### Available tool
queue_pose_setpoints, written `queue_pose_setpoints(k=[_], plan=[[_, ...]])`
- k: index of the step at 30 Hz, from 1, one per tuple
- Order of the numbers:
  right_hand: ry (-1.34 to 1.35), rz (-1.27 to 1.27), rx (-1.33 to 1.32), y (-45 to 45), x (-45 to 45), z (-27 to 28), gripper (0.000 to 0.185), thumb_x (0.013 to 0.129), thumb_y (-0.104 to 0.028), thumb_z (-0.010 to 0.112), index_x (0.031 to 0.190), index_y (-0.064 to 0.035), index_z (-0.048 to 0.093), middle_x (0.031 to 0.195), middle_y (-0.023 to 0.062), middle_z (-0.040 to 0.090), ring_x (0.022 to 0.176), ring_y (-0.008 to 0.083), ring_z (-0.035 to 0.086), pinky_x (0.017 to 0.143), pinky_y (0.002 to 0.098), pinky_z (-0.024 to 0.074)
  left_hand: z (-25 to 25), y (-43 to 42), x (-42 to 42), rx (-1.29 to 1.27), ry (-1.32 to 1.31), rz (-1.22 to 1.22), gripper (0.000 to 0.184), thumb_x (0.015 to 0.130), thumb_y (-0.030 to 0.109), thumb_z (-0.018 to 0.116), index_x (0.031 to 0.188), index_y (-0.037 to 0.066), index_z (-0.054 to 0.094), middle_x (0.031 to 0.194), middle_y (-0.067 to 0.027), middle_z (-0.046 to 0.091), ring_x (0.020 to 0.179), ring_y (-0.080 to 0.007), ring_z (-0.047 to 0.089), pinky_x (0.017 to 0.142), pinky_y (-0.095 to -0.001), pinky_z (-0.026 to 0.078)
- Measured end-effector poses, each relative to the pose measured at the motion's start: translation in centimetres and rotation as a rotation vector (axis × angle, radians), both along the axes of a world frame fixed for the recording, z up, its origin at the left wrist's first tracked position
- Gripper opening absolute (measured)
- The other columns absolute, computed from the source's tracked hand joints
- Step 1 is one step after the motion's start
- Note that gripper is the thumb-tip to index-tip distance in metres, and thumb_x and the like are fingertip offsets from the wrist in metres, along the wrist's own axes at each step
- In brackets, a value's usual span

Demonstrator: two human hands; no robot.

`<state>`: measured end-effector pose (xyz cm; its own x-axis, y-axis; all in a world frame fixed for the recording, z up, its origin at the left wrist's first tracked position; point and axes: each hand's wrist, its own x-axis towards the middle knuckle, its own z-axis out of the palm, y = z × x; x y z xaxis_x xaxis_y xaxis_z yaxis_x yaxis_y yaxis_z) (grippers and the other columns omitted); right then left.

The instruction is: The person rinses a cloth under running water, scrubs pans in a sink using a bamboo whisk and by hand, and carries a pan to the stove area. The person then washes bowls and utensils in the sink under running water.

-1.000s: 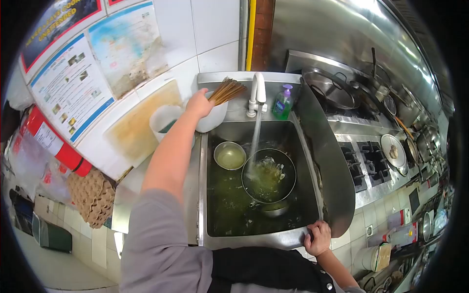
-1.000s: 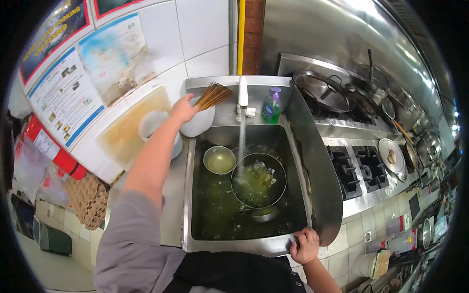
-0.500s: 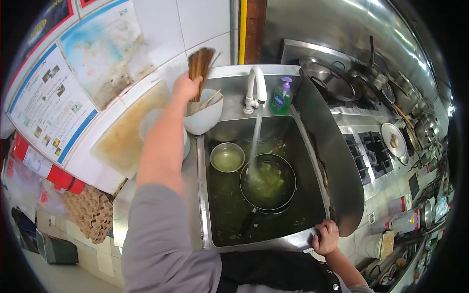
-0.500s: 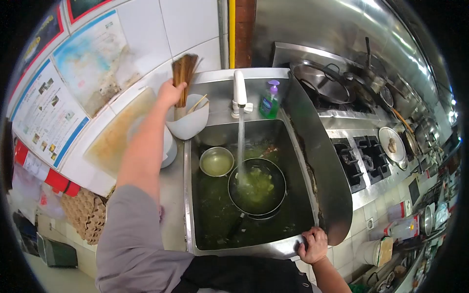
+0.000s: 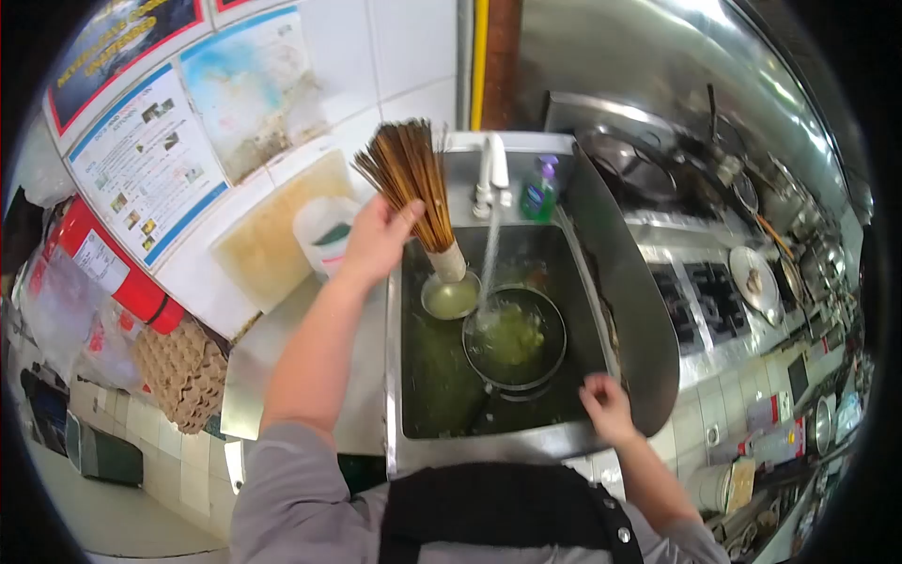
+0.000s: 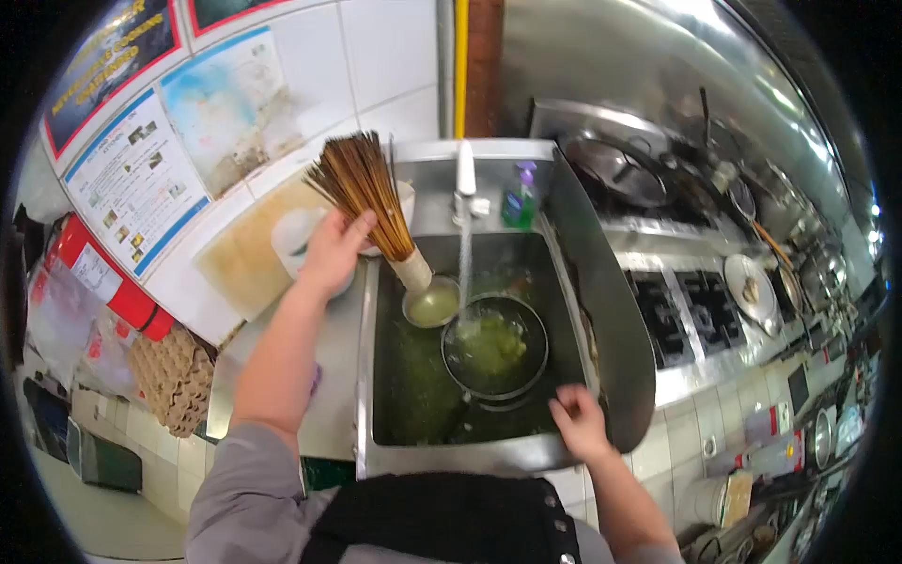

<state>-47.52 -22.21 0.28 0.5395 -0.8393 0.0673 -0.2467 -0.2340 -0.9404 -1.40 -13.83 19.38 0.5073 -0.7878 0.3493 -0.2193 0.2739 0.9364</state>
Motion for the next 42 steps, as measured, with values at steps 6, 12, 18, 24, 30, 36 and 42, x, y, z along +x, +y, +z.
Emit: queue_pose_setpoints(k=[6,12,18,24,30,36,42], plan=[[0.171,0.268,-0.449,-2.3,11.7,8.4,0.1,0.071,-0.029,0.086,0.151,-0.0057,0.029,0.144,0.0234,0.044,0.132,0.038,0.046,0.112,0.0406,0.0384,-8.0,1.5,-12.9,-0.124,-0.304,0.029,0.031,0.09,0.011,0.07,0.119,0.001,0.06,0.112,-0.0117,0.068,0.097,-0.023,0.067,0.088,-0.0329,0.052],[0.115,0.56,-0.758,-3.3,16.5,3.9,0.06,0.085,-0.03,0.071,0.134,-0.0019,0.05,0.137,0.016,0.053,0.127,0.0302,0.051,0.111,0.0394,0.0387,-8.1,3.1,-18.3,-0.256,-0.719,0.105,0.048,0.071,-0.002,0.07,0.117,0.002,0.06,0.118,-0.0151,0.065,0.109,-0.0328,0.063,0.092,-0.0357,0.052],[0.311,0.646,-0.737,-4.1,14.7,-0.2,0.042,0.095,-0.022,0.053,0.132,-0.0037,0.052,0.139,0.0123,0.053,0.127,0.0248,0.05,0.111,0.0385,0.0381,-9.5,3.0,-20.0,-0.167,-0.686,-0.009,0.057,0.069,0.001,0.074,0.124,0.004,0.057,0.122,-0.0152,0.063,0.11,-0.0329,0.063,0.093,-0.0393,0.052],[-0.182,0.188,0.118,-2.8,10.9,-0.6,0.048,0.086,-0.017,0.064,0.128,-0.0003,0.048,0.112,0.0113,0.062,0.1,0.0218,0.062,0.092,0.0356,0.0495,-9.8,1.6,-13.0,0.285,-0.436,0.187,0.06,0.086,0.028,0.077,0.136,0.008,0.051,0.129,-0.0153,0.06,0.116,-0.024,0.06,0.091,-0.0382,0.051],[-0.163,-0.014,0.718,-3.8,8.2,-0.5,0.05,0.088,-0.016,0.063,0.13,-0.0011,0.04,0.097,0.0118,0.057,0.072,0.0238,0.066,0.057,0.038,0.0572,-24.9,-0.8,-8.4,1.299,-0.649,-0.347,0.058,0.088,0.051,0.065,0.112,-0.002,0.07,0.113,-0.0224,0.069,0.108,-0.0353,0.065,0.094,-0.0412,0.05],[-0.197,0.019,0.801,-3.5,6.5,1.1,0.062,0.084,-0.009,0.07,0.137,-0.0024,0.039,0.098,0.0091,0.058,0.07,0.0197,0.065,0.058,0.0352,0.0556,-37.7,0.2,-13.0,1.504,-0.266,-0.53,0.069,0.081,0.054,0.073,0.122,-0.001,0.066,0.122,-0.0205,0.064,0.113,-0.0337,0.061,0.095,-0.0439,0.048],[0.412,0.009,0.052,-6.0,5.6,0.6,0.09,0.07,-0.018,0.073,0.15,-0.0118,0.033,0.115,0.0246,0.065,0.108,0.0403,0.063,0.093,0.0419,0.0487,-34.8,1.0,-13.7,1.468,0.371,-0.57,0.037,0.093,0.041,0.066,0.091,0.004,0.064,0.083,-0.0113,0.064,0.064,-0.0234,0.063,0.056,-0.0407,0.053]])
